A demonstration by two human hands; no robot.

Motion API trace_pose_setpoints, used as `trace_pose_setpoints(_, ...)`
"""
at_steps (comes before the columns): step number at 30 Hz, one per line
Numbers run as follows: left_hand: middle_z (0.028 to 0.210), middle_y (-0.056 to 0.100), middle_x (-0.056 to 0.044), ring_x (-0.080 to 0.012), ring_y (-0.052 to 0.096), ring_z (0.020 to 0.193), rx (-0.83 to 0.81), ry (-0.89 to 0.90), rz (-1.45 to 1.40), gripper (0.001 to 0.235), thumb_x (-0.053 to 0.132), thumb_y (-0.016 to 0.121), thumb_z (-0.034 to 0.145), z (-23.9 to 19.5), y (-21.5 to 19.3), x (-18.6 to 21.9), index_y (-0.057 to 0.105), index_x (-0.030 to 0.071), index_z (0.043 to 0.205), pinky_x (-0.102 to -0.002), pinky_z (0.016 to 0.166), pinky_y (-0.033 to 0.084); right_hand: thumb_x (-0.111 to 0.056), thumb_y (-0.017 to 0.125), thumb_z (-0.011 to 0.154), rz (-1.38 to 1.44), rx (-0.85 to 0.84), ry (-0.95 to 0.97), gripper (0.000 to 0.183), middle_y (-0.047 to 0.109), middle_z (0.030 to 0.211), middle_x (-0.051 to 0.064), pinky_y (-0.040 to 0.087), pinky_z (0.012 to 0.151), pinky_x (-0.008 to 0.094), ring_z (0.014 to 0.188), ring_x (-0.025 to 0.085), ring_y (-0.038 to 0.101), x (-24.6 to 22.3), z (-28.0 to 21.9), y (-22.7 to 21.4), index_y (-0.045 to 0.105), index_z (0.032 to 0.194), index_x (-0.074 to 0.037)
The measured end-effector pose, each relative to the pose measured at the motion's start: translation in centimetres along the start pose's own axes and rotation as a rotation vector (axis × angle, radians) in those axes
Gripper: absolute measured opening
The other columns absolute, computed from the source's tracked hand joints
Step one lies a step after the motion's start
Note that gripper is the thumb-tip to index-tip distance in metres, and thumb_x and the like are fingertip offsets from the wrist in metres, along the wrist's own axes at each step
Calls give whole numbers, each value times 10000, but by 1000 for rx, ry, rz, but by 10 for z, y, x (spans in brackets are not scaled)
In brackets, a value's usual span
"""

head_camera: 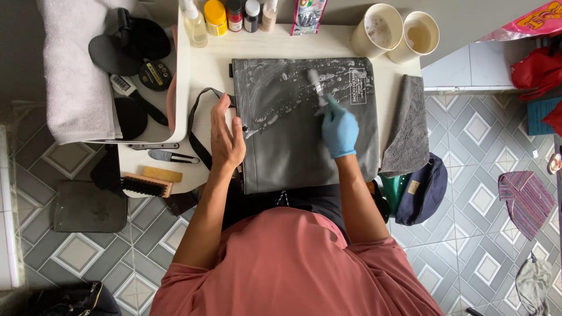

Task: Applying a cleaning agent to the exterior of a grey bag and spreading it with a brush.

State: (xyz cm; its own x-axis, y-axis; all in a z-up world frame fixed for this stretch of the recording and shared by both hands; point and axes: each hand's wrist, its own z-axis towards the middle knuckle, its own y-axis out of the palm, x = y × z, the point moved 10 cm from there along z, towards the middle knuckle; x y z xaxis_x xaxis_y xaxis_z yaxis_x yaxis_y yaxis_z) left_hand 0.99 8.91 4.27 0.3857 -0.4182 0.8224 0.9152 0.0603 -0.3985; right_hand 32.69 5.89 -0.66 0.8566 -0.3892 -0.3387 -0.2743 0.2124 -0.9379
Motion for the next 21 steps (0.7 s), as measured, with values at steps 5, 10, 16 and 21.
trace_pose_setpoints(5, 1336, 501, -258, -462, 555, 1287, -3, 5, -1, 621, 434, 255, 1106, 1, 0, 0, 352, -42, 1493, -591, 1079, 454, -313, 637, 938, 118, -168, -155, 316, 770, 929, 152, 580, 768, 606, 869, 448, 721, -46, -26, 13, 748, 1232, -346)
trace_pose_setpoints(10, 1347, 492, -258, -461, 550, 1294, 6, -12, -7, 665, 488, 208, 1101, -2, -1, -5, 336, -25, 1504, -578, 1095, 449, -319, 655, 937, 179, -367, -354, 283, 780, 1070, 90, 575, 817, 604, 947, 440, 712, -54, -18, 19, 762, 1198, -335)
trace_pose_setpoints(16, 1355, 496, -246, -446, 553, 1302, 13, 0, -11, 650, 470, 219, 1104, -2, -1, -4, 329, -24, 1513, -562, 1102, 450, -325, 616, 970, 6, -90, -84, 350, 760, 931, 159, 578, 760, 599, 847, 444, 721, -30, -6, 15, 704, 1306, -374)
trace_pose_setpoints(21, 1352, 504, -251, -447, 571, 1291, 33, 14, -1, 653, 466, 200, 1108, -3, -3, -4, 339, -35, 1502, -560, 1097, 465, -413, 636, 941, 48, -381, -315, 288, 775, 927, 122, 579, 770, 598, 866, 439, 722, -64, -23, 35, 753, 1205, -410)
